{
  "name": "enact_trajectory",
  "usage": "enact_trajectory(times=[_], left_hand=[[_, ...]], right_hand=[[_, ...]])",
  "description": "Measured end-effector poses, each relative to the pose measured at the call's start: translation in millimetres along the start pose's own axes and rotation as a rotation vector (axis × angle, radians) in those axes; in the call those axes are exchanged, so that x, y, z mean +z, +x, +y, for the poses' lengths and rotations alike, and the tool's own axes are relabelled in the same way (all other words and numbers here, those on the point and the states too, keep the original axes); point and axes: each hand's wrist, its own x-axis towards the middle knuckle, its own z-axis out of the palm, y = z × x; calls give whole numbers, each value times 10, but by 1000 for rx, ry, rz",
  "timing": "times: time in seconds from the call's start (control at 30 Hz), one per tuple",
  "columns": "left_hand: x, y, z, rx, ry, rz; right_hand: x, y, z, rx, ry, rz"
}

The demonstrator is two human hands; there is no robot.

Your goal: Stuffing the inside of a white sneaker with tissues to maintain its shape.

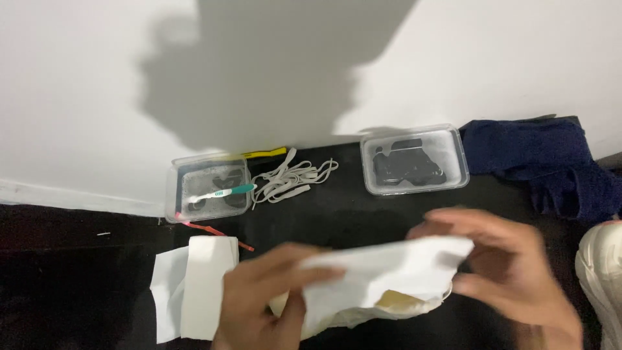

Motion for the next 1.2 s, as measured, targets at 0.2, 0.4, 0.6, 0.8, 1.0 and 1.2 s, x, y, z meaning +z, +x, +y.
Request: enact_trajectory(times=[0.2, 0.4, 0.6, 0.8, 1.0, 1.2], left_hand=[[285, 288, -412, -312, -437, -26], [784, 576, -1124, -358, -134, 7], [928, 754, -1356, -414, -182, 9], [1004, 712, -1490, -413, -107, 1], [929, 732, -1368, -336, 106, -88], [883, 740, -1391, -213, 336, -175]], right_hand=[[164, 349, 176, 445, 182, 532], [-180, 739, 518, 259, -485, 417], [-284, 1009, 706, 288, -510, 386], [-260, 1034, 896, 294, -532, 250], [-302, 1033, 1073, 230, -865, 193], [-728, 1010, 951, 283, -1541, 142]])
